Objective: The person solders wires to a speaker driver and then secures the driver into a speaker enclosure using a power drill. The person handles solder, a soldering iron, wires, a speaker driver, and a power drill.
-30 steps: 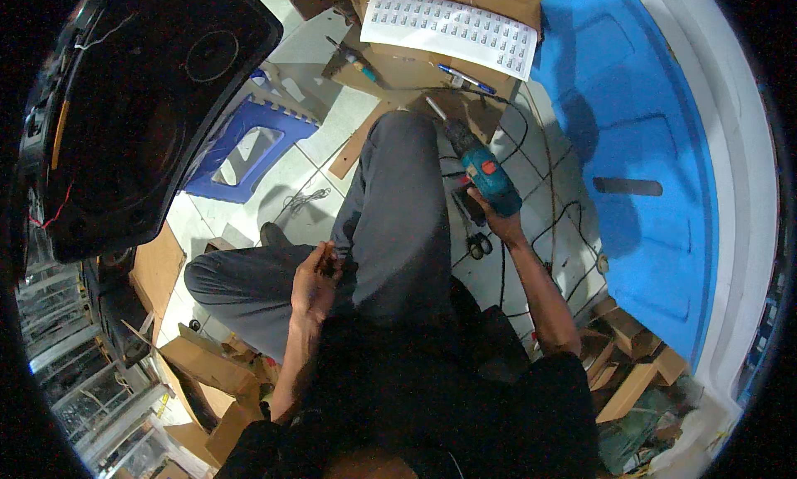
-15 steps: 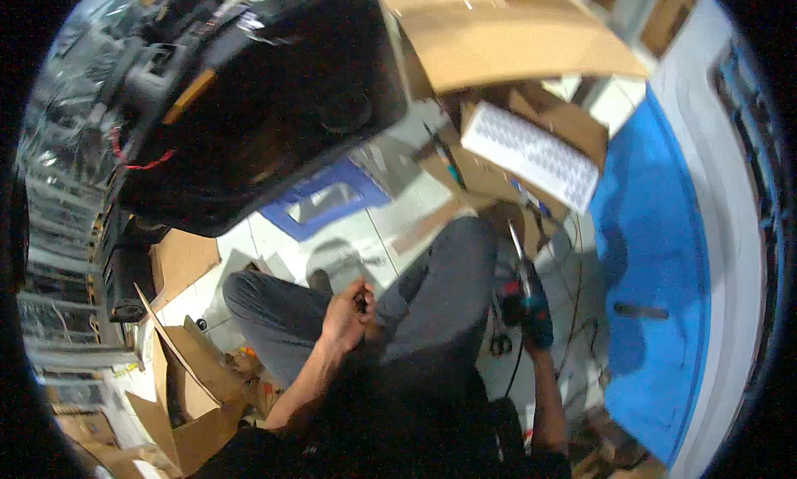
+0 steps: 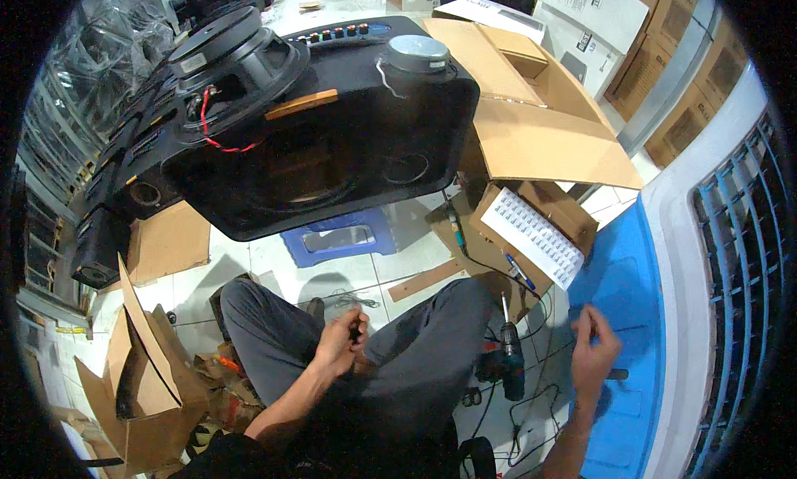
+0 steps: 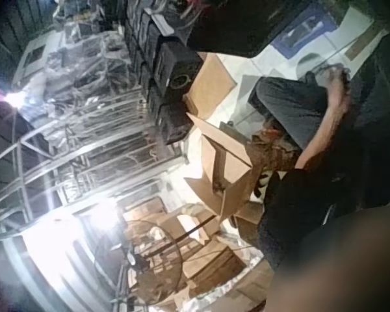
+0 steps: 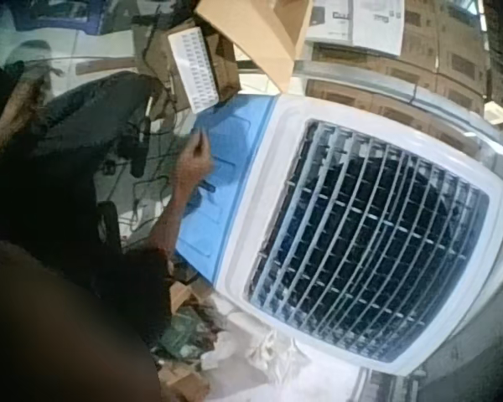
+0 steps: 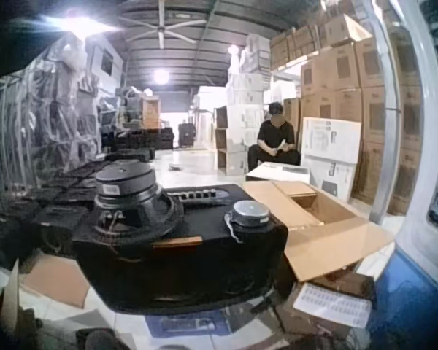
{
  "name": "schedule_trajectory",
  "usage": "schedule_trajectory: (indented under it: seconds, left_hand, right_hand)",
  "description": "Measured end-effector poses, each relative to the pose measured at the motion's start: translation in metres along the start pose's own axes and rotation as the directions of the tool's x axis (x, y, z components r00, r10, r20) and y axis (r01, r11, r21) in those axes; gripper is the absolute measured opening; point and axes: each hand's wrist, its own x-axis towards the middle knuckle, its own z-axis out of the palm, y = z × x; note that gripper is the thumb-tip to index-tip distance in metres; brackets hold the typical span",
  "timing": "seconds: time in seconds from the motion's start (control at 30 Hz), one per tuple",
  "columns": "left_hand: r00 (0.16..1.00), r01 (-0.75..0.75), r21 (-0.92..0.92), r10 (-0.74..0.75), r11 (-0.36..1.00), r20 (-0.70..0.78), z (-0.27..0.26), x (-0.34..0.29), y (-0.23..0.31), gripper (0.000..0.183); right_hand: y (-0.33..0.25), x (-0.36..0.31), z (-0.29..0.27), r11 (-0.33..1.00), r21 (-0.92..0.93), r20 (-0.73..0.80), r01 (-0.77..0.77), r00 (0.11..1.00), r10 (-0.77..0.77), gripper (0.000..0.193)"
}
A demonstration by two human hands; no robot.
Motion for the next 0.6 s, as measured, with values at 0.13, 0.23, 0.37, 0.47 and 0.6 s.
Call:
schedule_trajectory:
  seconds: [0.13, 0.23, 0.37, 0.47, 0.6]
  left_hand:
    - [0.988, 0.007, -0.031, -0.002, 1.000, 0.157, 0.005, -0.013, -0.012, 0.027]
    - [0.997, -0.025, -0.044, 0.029, 0.999, 0.077, -0.001, -0.022, -0.008, 0.027]
    - [0.999, -0.033, -0.009, 0.033, 0.999, 0.016, -0.025, -0.031, -0.005, 0.028]
    - [1.000, -0.014, -0.064, 0.013, 0.998, -0.015, -0.039, -0.033, -0.011, 0.027]
    - [0.999, -0.033, -0.116, 0.032, 0.993, -0.012, -0.042, -0.032, -0.024, 0.027]
  right_hand:
    - [-0.141, 0.071, 0.043, 0.854, -0.072, 0.122, 0.514, 0.855, -0.504, 0.020]
    - [-0.215, 0.123, 0.084, 0.797, -0.035, 0.172, 0.603, 0.789, -0.589, 0.027]
    - [-0.285, 0.206, 0.124, 0.648, -0.078, 0.336, 0.758, 0.631, -0.699, 0.065]
    - [-0.313, 0.245, 0.143, 0.651, -0.001, 0.580, 0.759, 0.531, -0.618, 0.090]
    - [-0.331, 0.264, 0.154, 0.667, -0.087, 0.812, 0.740, 0.441, -0.383, 0.097]
